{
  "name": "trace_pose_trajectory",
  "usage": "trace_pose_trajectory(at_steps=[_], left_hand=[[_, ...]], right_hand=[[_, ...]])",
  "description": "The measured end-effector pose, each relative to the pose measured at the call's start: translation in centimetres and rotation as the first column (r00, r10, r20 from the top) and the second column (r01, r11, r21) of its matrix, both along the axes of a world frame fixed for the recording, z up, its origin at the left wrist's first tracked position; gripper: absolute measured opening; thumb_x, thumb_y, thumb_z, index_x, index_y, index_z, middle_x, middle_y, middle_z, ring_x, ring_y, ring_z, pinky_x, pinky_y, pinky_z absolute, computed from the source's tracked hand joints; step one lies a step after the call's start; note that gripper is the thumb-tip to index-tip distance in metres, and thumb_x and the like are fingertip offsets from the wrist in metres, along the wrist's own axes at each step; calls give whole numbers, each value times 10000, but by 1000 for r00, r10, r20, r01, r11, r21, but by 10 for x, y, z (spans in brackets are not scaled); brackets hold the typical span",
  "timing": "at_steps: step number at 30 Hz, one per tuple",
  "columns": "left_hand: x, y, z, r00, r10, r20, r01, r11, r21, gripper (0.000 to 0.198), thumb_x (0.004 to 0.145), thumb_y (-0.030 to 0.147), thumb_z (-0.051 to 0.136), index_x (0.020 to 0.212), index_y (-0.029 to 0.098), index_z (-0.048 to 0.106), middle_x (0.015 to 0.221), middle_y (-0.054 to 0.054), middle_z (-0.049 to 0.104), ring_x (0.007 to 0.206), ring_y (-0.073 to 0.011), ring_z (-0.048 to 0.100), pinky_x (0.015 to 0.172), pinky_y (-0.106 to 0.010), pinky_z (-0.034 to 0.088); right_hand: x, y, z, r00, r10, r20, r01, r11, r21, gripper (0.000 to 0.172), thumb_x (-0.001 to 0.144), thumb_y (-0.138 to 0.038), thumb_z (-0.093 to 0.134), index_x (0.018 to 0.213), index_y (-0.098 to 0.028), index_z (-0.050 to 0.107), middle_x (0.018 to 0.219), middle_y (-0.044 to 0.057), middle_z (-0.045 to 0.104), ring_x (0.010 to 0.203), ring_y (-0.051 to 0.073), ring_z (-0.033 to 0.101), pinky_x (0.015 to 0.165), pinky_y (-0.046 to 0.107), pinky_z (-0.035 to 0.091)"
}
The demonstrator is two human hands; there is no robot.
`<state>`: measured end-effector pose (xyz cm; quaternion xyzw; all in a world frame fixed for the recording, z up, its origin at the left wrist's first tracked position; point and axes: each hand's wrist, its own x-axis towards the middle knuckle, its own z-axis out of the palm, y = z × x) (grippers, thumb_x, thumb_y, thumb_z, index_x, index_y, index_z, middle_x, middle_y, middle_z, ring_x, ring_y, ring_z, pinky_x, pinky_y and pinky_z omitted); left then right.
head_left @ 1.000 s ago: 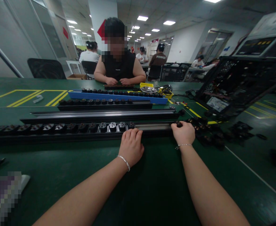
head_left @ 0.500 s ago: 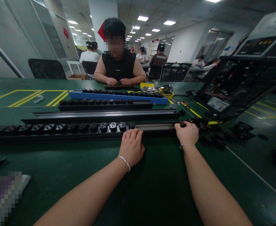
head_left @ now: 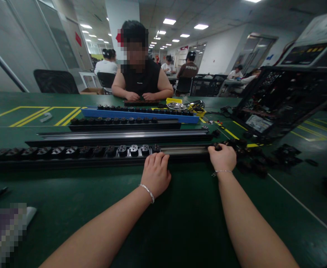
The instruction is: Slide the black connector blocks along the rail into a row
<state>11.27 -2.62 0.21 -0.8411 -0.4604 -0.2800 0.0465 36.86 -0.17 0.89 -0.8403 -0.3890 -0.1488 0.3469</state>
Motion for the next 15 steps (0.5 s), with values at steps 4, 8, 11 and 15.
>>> trace_pose_trajectory(at_steps=[4, 8, 11, 15], left_hand=[[0, 0, 0, 1000, -3, 2, 3, 1000, -2, 472, 745, 215, 529, 1212, 150, 498, 1190, -103, 527, 1121, -258, 430, 1012, -414, 312], [0, 0, 1, 1000, -5, 3, 5, 1000, -3, 477, 745, 216, 529, 1216, 149, 496, 1191, -103, 527, 1118, -262, 428, 1010, -418, 309], [0, 0, 1, 1000, -5, 3, 5, 1000, -2, 473, 744, 213, 528, 1212, 144, 501, 1188, -102, 530, 1117, -265, 427, 1008, -416, 307], [0, 0, 1, 1000, -6, 3, 6, 1000, -3, 473, 744, 212, 528, 1211, 146, 501, 1185, -102, 531, 1113, -265, 431, 1005, -416, 312]], right_hand=[[2, 0, -1, 1000, -10, 1, 10, 1000, 23, 424, 663, -374, 491, 939, -119, 687, 903, 129, 606, 889, 258, 530, 823, 371, 421], [3, 0, -1, 1000, -9, -2, 9, 1000, 23, 409, 663, -372, 492, 925, -125, 686, 888, 122, 600, 870, 251, 532, 797, 361, 428], [3, 0, 1, 1000, -17, -13, 17, 1000, 9, 411, 663, -375, 491, 926, -127, 686, 898, 127, 595, 860, 254, 534, 778, 361, 431], [2, -1, 3, 999, -22, -47, 21, 999, -28, 415, 661, -373, 492, 942, -136, 682, 926, 128, 585, 856, 261, 533, 755, 369, 432]])
